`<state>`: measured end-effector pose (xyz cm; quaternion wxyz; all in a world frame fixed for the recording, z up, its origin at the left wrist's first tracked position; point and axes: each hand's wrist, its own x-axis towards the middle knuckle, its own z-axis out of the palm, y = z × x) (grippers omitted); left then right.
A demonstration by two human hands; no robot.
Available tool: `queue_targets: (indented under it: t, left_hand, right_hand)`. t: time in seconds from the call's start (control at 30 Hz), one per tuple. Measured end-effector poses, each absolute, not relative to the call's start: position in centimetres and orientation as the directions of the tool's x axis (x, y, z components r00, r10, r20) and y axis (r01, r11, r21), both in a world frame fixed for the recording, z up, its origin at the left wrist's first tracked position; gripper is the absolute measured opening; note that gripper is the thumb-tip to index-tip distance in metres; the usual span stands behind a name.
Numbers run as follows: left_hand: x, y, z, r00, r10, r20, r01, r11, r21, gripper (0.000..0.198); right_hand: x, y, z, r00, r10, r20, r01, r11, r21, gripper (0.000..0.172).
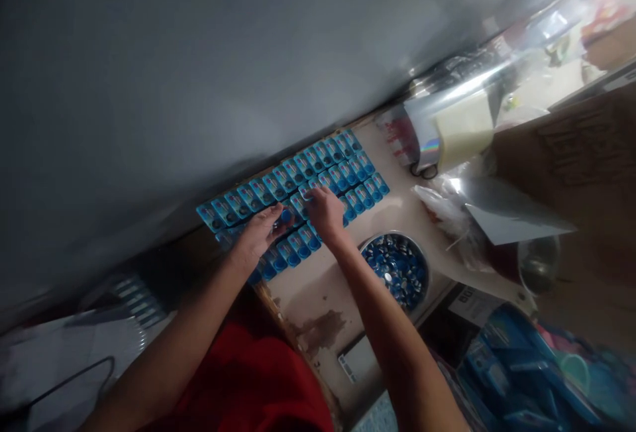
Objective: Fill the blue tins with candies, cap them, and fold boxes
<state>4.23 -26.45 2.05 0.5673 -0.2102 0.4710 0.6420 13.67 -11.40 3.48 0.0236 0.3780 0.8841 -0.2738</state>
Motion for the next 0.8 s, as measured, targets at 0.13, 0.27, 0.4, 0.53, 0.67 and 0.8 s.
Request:
queue_targets:
  t: [0.13, 0.27, 0.4, 0.53, 0.67, 0.8]
  left_hand:
    - [5.4, -26.7, 1.6, -0.298, 0.513, -0.805, -0.895, 0.143, 0.422, 0.026]
    - [6.3, -26.3, 1.7, -0.292, 0.532, -0.795, -0.883, 0.170, 0.437, 0.030]
    - [5.6, -26.5, 2.1, -0.333, 0.537, -0.775, -0.875, 0.131, 0.466, 0.030]
    - [3.7, -27.6, 2.0, -0.311, 0.583, -0.750, -0.914, 0.031, 0.404, 0.032]
    - [2.3, -28.3, 1.3, -0.226, 0.636, -0.738, -0.964, -0.037, 0.263, 0.040]
    - [1.9, -28.8, 1.3, -0.246, 0.664, -0.706, -0.966, -0.106, 0.237, 0.032]
  right_hand:
    - [15.9, -15.3, 3.8, -0.807, 0.560, -0.188, 0.463, 0.401, -0.790, 0.017]
    - [16.8, -15.1, 2.7, -0.706, 0.649, -0.283, 0.533, 0.224, -0.816, 0.015]
    - [15.9, -13.1, 1.8, -0.609, 0.713, -0.348, 0.759, 0.396, -0.517, 0.020]
    - [14.0, -12.3, 1.4, -0.618, 0.709, -0.339, 0.783, 0.518, -0.344, 0.013]
    - [12.3, -11.7, 1.2, -0.547, 0.720, -0.427, 0.828, 0.542, -0.146, 0.015]
    - [11.9, -11.1, 1.6, -0.508, 0.714, -0.482, 0.836, 0.544, -0.074, 0.028]
